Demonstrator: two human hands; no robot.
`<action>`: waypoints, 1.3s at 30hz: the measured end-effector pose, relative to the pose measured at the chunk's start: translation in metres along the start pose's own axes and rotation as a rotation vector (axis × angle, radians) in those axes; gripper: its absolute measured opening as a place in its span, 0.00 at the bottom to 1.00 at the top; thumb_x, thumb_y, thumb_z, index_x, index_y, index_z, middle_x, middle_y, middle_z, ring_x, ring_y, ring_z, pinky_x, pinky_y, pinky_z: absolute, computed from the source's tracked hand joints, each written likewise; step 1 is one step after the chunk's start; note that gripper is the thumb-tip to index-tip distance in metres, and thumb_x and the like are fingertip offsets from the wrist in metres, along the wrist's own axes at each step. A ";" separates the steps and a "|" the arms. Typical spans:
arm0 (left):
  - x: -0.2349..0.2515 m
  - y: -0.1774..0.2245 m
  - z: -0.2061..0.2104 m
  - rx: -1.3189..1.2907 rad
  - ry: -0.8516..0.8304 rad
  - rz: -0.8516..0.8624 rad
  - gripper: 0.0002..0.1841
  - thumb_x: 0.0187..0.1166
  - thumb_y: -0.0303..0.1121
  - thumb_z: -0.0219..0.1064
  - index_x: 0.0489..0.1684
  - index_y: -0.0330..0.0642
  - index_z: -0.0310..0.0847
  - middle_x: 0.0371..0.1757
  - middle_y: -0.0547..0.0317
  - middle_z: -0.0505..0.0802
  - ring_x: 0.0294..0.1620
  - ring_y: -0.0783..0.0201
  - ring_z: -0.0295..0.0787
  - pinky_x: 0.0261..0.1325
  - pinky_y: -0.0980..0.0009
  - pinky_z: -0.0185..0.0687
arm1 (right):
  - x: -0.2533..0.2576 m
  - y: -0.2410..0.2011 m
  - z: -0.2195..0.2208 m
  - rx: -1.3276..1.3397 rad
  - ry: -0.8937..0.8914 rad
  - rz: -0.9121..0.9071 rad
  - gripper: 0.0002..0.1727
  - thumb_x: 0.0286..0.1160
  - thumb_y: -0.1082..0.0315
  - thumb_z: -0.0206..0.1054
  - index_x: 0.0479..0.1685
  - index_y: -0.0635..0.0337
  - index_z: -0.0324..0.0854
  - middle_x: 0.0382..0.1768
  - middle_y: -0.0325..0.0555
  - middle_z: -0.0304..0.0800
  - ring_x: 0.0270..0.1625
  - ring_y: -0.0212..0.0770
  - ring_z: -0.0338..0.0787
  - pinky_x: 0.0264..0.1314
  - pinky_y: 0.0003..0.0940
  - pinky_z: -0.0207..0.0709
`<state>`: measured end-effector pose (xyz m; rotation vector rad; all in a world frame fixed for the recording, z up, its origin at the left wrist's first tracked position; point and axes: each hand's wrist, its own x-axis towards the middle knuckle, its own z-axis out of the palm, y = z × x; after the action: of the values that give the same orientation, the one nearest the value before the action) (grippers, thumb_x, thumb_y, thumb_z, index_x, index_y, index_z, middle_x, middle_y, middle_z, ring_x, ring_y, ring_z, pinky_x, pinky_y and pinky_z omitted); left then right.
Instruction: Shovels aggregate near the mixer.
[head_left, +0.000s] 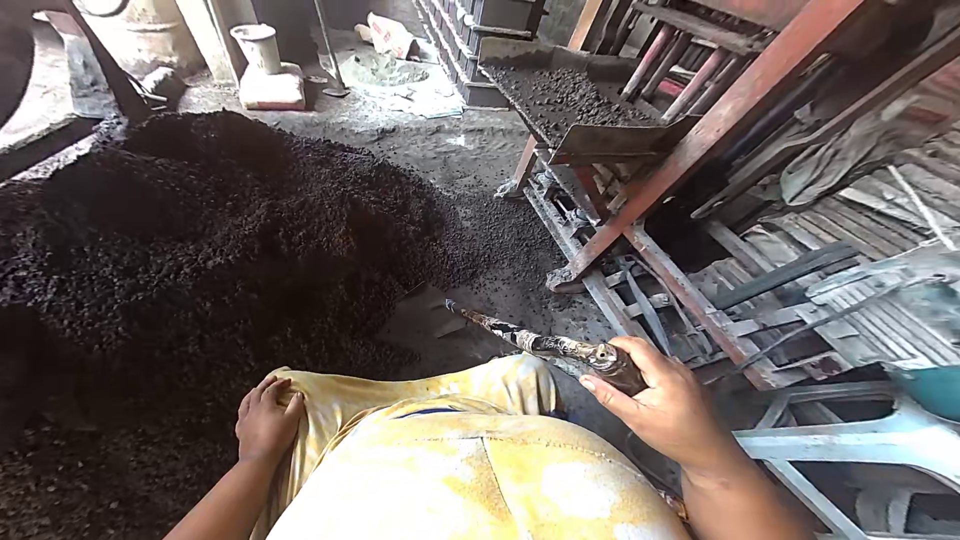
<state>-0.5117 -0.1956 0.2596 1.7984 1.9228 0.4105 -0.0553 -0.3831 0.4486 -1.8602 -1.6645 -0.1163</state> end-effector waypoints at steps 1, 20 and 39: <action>0.000 0.000 0.000 -0.005 0.004 0.000 0.21 0.83 0.38 0.64 0.69 0.38 0.84 0.86 0.43 0.75 0.89 0.37 0.61 0.84 0.34 0.56 | 0.000 0.000 0.001 -0.001 0.000 -0.001 0.33 0.69 0.37 0.67 0.51 0.62 0.86 0.38 0.49 0.93 0.37 0.38 0.91 0.40 0.38 0.85; -0.004 -0.006 0.002 -0.044 0.041 0.011 0.19 0.80 0.34 0.63 0.67 0.37 0.85 0.85 0.43 0.76 0.89 0.36 0.62 0.84 0.35 0.57 | -0.003 -0.010 0.006 -0.032 -0.006 -0.063 0.33 0.70 0.35 0.65 0.49 0.60 0.87 0.38 0.48 0.94 0.36 0.40 0.92 0.37 0.39 0.85; -0.004 -0.008 0.001 -0.030 0.036 0.004 0.19 0.82 0.35 0.64 0.67 0.38 0.85 0.84 0.45 0.77 0.89 0.37 0.62 0.86 0.36 0.56 | -0.006 -0.006 0.004 -0.025 0.001 -0.027 0.34 0.68 0.35 0.66 0.50 0.61 0.88 0.38 0.48 0.94 0.37 0.39 0.92 0.38 0.40 0.85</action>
<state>-0.5178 -0.2002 0.2555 1.7877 1.9272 0.4740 -0.0630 -0.3864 0.4450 -1.8560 -1.6952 -0.1501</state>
